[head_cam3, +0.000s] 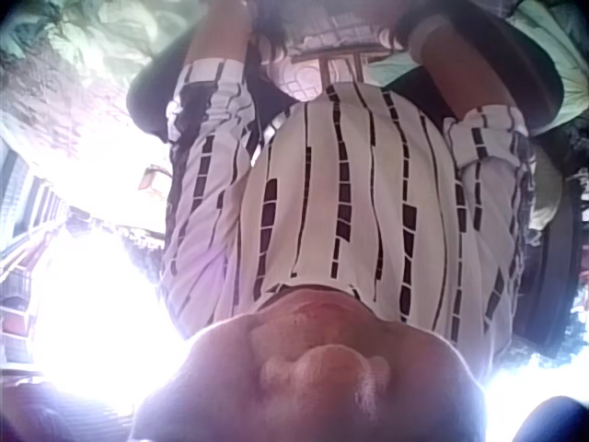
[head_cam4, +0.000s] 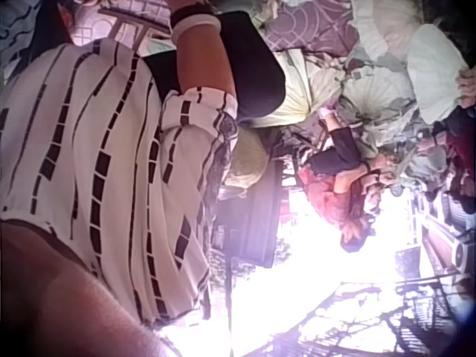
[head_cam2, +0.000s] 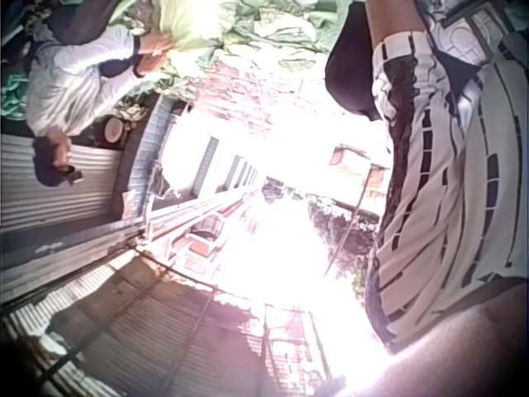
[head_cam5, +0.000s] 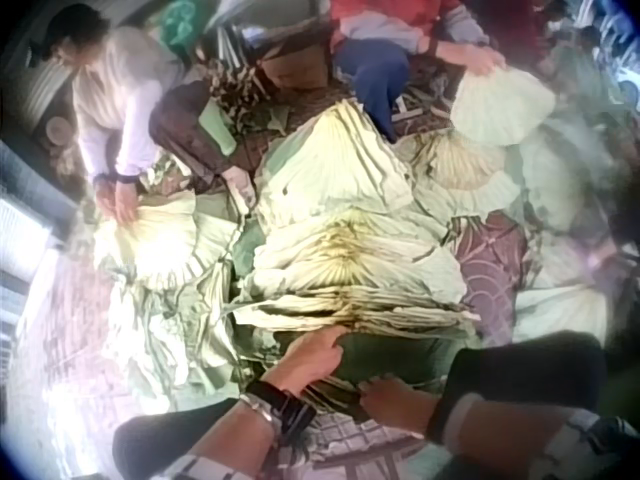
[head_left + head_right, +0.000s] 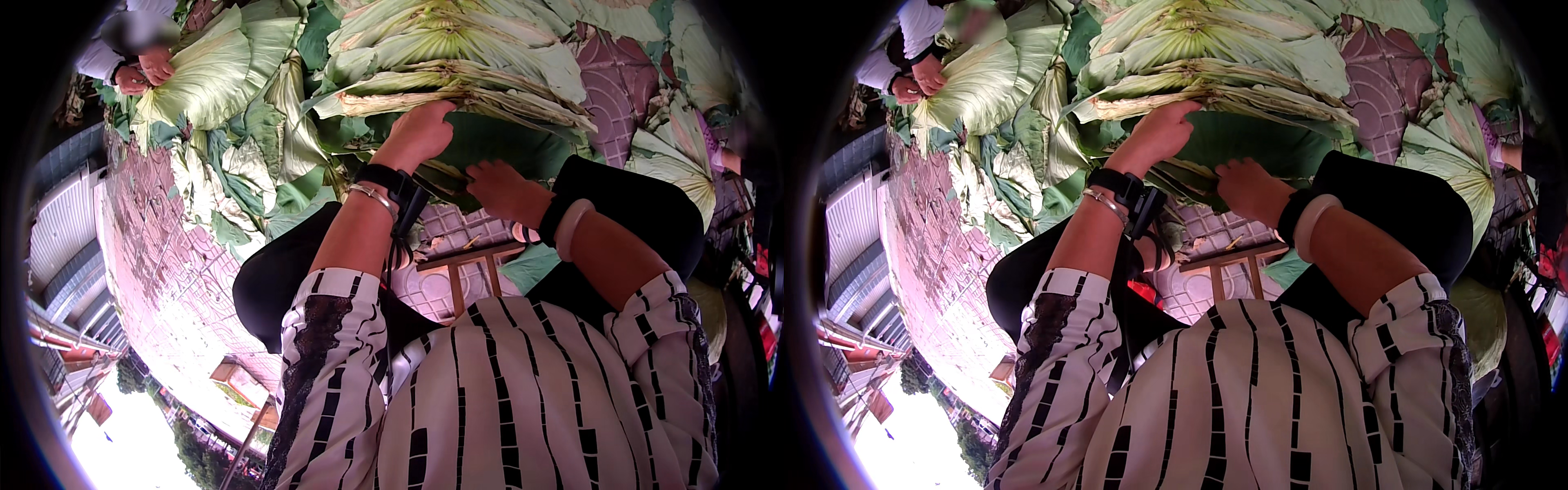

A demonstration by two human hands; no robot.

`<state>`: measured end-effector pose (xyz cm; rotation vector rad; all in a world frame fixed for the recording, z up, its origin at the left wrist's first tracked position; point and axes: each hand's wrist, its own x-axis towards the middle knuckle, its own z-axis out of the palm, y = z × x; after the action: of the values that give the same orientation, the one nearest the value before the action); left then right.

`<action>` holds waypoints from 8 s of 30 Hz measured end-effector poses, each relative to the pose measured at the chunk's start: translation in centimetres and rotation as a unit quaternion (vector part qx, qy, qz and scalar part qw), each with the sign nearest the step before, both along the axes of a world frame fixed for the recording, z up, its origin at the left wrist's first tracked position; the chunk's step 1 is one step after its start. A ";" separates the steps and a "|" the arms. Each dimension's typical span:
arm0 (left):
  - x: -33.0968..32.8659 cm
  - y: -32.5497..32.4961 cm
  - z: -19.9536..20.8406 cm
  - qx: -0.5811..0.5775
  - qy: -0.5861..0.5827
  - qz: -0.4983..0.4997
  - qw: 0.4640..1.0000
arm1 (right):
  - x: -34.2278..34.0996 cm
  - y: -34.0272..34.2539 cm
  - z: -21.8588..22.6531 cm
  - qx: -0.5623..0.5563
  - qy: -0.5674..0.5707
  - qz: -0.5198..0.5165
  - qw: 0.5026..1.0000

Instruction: The person picks up large green lotus leaves from a pile on the ground and stacks them neatly on their lap, aligning the stems.

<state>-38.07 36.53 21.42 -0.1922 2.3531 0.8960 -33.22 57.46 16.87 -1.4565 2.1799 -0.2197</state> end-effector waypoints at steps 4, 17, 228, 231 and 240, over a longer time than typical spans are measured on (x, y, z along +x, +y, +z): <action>0.0 -0.2 -0.6 -0.007 0.013 -0.011 1.000 | -1.3 -1.4 1.2 0.008 0.012 -0.034 0.999; -0.9 0.4 2.1 -0.088 0.152 0.036 0.984 | -7.8 -2.5 5.1 -0.146 0.088 -0.223 0.960; 5.9 -2.6 -9.1 0.308 -0.138 0.539 0.772 | -7.5 -3.0 2.6 -0.172 0.024 -0.249 0.953; 5.5 -0.9 -9.2 0.267 -0.143 0.544 0.782 | -7.9 -2.5 2.6 -0.162 -0.008 -0.266 0.950; 5.0 3.9 -12.2 0.354 -0.124 0.622 0.687 | -9.2 -2.3 3.2 -0.166 -0.032 -0.237 0.957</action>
<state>-33.10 40.39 9.24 -1.5575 1.1818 2.1055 -42.41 55.12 20.10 -1.0340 2.4929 -0.8227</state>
